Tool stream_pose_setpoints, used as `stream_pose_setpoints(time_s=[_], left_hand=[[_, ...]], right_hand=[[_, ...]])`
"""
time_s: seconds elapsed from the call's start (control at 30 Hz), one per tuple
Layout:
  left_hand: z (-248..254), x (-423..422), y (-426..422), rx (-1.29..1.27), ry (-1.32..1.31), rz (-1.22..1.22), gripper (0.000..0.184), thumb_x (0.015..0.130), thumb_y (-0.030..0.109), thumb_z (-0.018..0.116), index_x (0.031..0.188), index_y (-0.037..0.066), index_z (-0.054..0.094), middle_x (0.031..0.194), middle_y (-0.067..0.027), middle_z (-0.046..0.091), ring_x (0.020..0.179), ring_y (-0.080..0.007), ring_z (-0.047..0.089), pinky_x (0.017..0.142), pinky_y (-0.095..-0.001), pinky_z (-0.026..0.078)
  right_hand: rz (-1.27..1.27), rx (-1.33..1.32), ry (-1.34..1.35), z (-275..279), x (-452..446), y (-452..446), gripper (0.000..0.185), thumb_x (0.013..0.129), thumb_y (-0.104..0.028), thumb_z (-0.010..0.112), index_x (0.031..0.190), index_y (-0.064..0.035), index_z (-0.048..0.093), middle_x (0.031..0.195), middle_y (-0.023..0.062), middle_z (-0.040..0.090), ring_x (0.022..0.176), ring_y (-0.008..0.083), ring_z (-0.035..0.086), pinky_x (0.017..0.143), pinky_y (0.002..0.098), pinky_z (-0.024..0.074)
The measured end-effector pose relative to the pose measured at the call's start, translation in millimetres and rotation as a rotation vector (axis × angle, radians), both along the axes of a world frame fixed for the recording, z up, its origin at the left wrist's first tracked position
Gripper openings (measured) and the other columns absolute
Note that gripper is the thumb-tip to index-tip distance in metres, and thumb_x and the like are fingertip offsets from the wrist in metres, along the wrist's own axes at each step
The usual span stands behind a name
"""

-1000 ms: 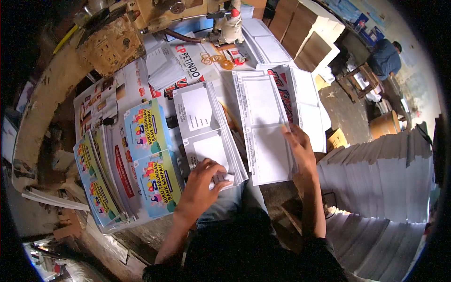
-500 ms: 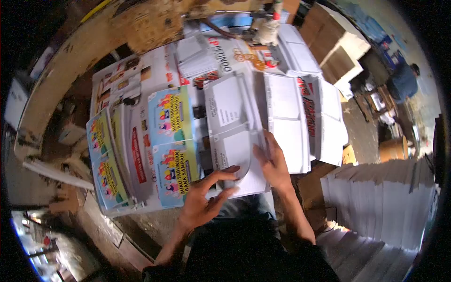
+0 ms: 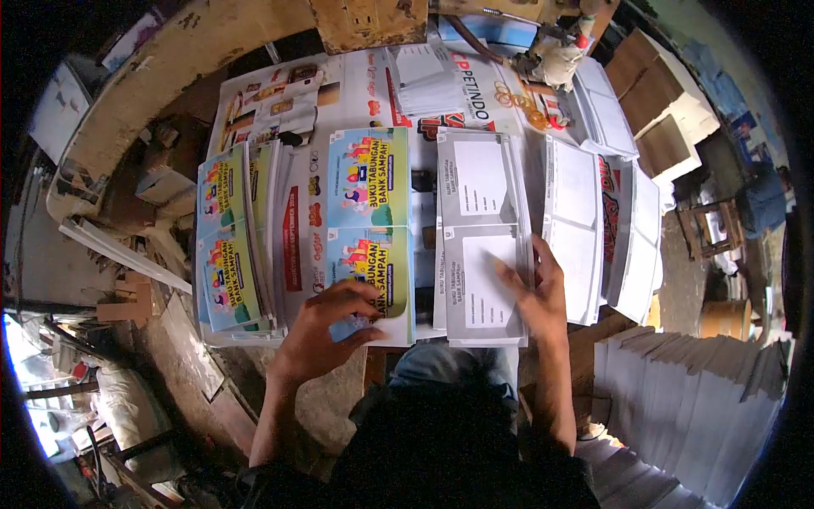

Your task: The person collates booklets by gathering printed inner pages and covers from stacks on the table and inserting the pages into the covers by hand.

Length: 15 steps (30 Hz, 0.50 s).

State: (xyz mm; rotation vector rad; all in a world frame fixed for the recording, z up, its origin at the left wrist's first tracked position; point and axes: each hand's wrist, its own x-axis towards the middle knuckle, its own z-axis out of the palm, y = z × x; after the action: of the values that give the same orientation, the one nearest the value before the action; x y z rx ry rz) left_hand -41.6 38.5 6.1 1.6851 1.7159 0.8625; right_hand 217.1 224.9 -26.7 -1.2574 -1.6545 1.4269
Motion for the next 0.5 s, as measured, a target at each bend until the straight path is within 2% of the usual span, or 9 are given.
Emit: stream_pose_setpoints(time_s=[0.07,0.1,0.13,0.2,0.27,0.33,0.43,0.47,0.5], left_hand=[[-7.4,6.7,-10.0,0.006,-0.056,0.056,0.024,0.085,0.007,0.074,0.101,0.003,0.057,0.121,-0.0142,0.064,0.112,-0.0271,0.062,0.091,-0.0377,0.054],[-10.9,17.3,-17.4,0.031,-0.249,0.233,0.018,0.088,0.004,0.07,0.097,0.002,0.054,0.121,-0.0168,0.065,0.114,-0.0267,0.062,0.092,-0.0375,0.053],[-12.1,22.6,-21.1,0.052,-0.444,0.407,0.014,0.092,0.001,0.065,0.094,0.001,0.051,0.121,-0.0194,0.065,0.116,-0.0263,0.061,0.093,-0.0372,0.051],[8.1,25.9,-24.4,-0.09,-0.229,0.401,0.014,0.096,-0.003,0.057,0.09,0.002,0.045,0.125,-0.0236,0.063,0.122,-0.0275,0.058,0.097,-0.0396,0.049],[6.3,27.6,-28.6,-0.022,-0.265,0.408,0.013,0.096,-0.004,0.056,0.091,0.001,0.044,0.123,-0.025,0.063,0.122,-0.0289,0.058,0.1,-0.0408,0.047],[-2.9,24.8,-33.7,0.046,-0.304,0.398,0.013,0.095,-0.005,0.056,0.093,0.001,0.045,0.122,-0.0248,0.063,0.122,-0.0293,0.058,0.103,-0.042,0.046],[-12.5,19.4,-34.0,-0.023,-0.202,0.354,0.026,0.092,0.017,0.066,0.114,0.004,0.068,0.113,-0.0153,0.068,0.099,-0.027,0.065,0.088,-0.0392,0.05],[-14.0,18.5,-30.9,0.051,-0.281,0.244,0.018,0.092,0.008,0.065,0.108,0.002,0.062,0.116,-0.0182,0.067,0.108,-0.0278,0.063,0.093,-0.0393,0.049],[-13.6,17.3,-27.8,0.124,-0.36,0.132,0.012,0.091,0.0,0.064,0.102,-0.001,0.057,0.118,-0.0211,0.066,0.117,-0.0285,0.062,0.099,-0.0395,0.048]], right_hand=[[0.009,-0.099,0.084,9.6,-4.4,-2.8,0.061,0.086,-0.01,0.074,0.135,0.0101,0.044,0.113,0.0173,0.063,0.097,0.0186,0.062,0.087,0.0317,0.0505],[-0.046,-0.074,0.09,10.3,-7.6,-7.6,0.058,0.088,-0.003,0.07,0.138,0.0073,0.042,0.112,0.0148,0.065,0.095,0.018,0.064,0.084,0.0297,0.0518],[-0.043,-0.069,0.095,6.1,-12.4,-10.9,0.058,0.088,-0.003,0.07,0.138,0.0073,0.042,0.112,0.0148,0.065,0.095,0.018,0.064,0.084,0.0297,0.0518],[-0.053,0.106,0.189,-7.4,-24.6,-20.4,0.058,0.09,-0.001,0.066,0.142,0.0032,0.039,0.114,0.0134,0.065,0.096,0.0171,0.064,0.086,0.0295,0.0516],[0.029,0.102,0.17,7.1,-48.7,-36.8,0.062,0.094,-0.005,0.062,0.148,-0.0013,0.033,0.126,0.017,0.059,0.107,0.0195,0.062,0.092,0.0324,0.0505],[0.101,-0.004,0.222,-2.3,-75.9,-49.7,0.067,0.095,-0.01,0.063,0.151,-0.0002,0.029,0.125,0.0178,0.058,0.109,0.0199,0.06,0.093,0.0315,0.049],[0.136,-0.262,0.406,6.6,-107.5,-67.4,0.068,0.094,-0.011,0.065,0.15,0.0014,0.028,0.125,0.0203,0.057,0.119,0.0211,0.054,0.099,0.0336,0.0456],[0.127,-0.355,0.517,8.7,-117.4,-73.1,0.068,0.094,-0.011,0.066,0.149,0.002,0.028,0.125,0.0211,0.057,0.122,0.0215,0.052,0.1,0.0343,0.0447],[0.196,-0.069,0.383,-5.6,-119.4,-74.7,0.068,0.093,-0.01,0.066,0.149,0.0022,0.028,0.124,0.0211,0.057,0.121,0.0217,0.053,0.099,0.0346,0.0456]])
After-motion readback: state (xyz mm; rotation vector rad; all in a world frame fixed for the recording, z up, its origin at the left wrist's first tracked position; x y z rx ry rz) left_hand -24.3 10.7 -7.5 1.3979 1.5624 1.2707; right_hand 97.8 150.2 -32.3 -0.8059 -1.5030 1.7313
